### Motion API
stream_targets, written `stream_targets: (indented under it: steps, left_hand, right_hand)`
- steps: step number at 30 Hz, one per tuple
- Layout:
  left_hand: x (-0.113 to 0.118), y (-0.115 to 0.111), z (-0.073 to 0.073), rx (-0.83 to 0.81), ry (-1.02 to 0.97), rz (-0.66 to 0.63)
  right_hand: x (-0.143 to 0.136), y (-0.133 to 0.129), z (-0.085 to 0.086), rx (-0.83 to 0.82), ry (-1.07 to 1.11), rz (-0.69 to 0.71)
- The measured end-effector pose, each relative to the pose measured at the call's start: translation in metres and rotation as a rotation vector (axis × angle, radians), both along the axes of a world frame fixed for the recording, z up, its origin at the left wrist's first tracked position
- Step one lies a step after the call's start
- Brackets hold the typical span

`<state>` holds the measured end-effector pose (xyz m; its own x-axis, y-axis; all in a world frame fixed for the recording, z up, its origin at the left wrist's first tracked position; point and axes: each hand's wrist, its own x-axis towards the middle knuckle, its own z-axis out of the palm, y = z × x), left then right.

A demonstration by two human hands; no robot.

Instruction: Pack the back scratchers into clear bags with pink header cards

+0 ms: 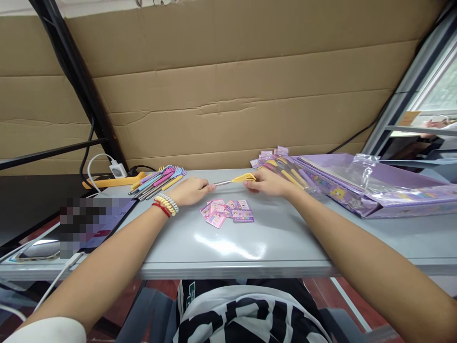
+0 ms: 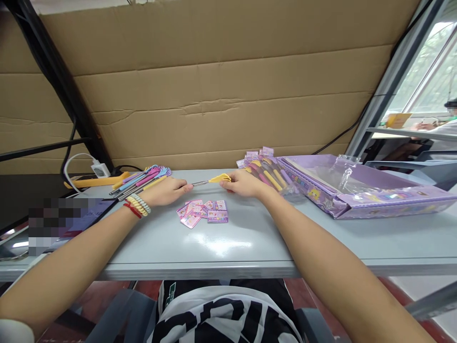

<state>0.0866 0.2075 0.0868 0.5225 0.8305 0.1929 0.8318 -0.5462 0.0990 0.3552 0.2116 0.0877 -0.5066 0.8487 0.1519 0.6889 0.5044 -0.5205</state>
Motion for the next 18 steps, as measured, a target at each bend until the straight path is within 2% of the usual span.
stream_targets:
  steps: [2,6,10,15,18]
  left_hand:
    - [0.0019,-0.0003,-0.0028,-0.028,-0.005,-0.017]
    - [0.0037,0.0022,-0.0084,-0.037,-0.014,-0.087]
    - [0.0033,0.0038,-0.0096,-0.023,-0.022,-0.123]
    - [0.0023,0.0037,-0.0073,-0.039,-0.047,-0.125]
    - [-0.0002,0.0061,-0.0064,-0.027,-0.051,-0.07]
  right_hand:
    - [-0.0005,-0.0028,0.0026,0.026,-0.013,-0.02]
    - [-0.0009,-0.004,0.0044,0.103,-0.187,-0.105]
    - [-0.0006,-0.001,0.0025,0.094,-0.261,-0.107]
    - [-0.0002,0.0001,0.0014,0.072,-0.235,-0.087]
    - [0.0017,0.0007,0.0006,0.026,-0.142,-0.094]
